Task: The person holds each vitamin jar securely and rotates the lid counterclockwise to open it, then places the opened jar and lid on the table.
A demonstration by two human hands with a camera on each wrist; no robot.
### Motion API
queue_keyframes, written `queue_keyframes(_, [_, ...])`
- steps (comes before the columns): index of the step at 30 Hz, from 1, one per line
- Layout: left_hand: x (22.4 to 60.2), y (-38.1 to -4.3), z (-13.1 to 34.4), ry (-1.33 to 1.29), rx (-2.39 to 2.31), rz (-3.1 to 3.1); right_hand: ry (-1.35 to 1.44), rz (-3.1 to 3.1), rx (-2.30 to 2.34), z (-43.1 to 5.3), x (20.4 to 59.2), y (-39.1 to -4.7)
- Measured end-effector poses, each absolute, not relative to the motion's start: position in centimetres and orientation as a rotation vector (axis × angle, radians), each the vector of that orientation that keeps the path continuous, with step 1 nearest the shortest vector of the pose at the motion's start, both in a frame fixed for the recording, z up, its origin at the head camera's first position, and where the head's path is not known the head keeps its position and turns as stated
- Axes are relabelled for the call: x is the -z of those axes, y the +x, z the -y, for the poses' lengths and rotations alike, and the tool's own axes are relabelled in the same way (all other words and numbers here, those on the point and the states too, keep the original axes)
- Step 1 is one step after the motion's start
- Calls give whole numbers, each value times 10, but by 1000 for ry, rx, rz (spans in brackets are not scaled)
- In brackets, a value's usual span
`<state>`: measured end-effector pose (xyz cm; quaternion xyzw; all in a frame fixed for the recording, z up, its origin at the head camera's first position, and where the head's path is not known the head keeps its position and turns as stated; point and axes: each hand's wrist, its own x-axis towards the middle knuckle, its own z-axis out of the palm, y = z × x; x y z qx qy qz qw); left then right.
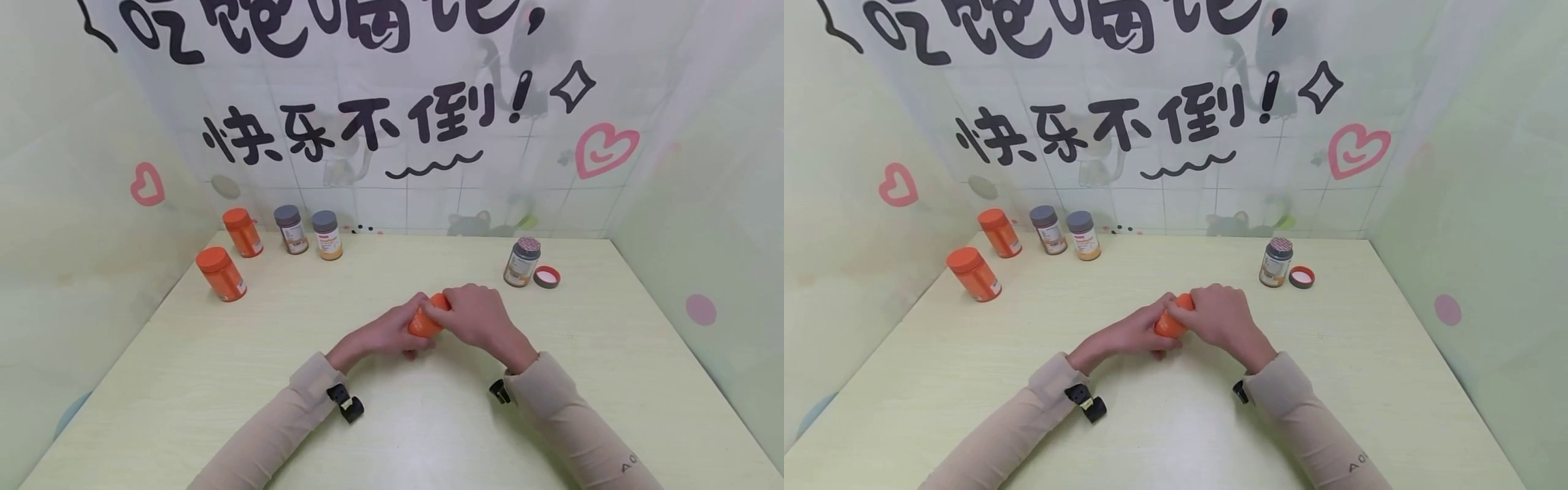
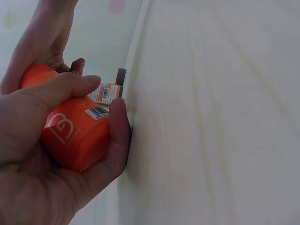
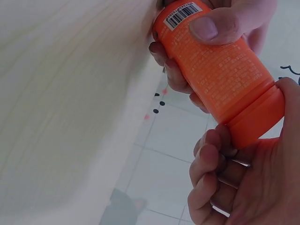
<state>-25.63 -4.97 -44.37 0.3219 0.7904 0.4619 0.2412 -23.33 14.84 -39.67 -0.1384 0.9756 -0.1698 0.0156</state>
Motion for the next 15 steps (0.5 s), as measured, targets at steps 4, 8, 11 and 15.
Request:
queue_keyframes(4, [443,-257,50,881,-1265,-2149,-455,-3012,527,-150,396,-234])
queue_keyframes(8, [443,-257,49,875,-1260,-2152,-460,-3011,503,-151,396,-235])
queue_keyframes(11, [443,-257,49,871,-1260,-2153,-475,-3020,488,-151,397,-235])
queue_keyframes(15, [442,-256,48,867,-1262,-2157,-489,-3038,473,-152,397,-235])
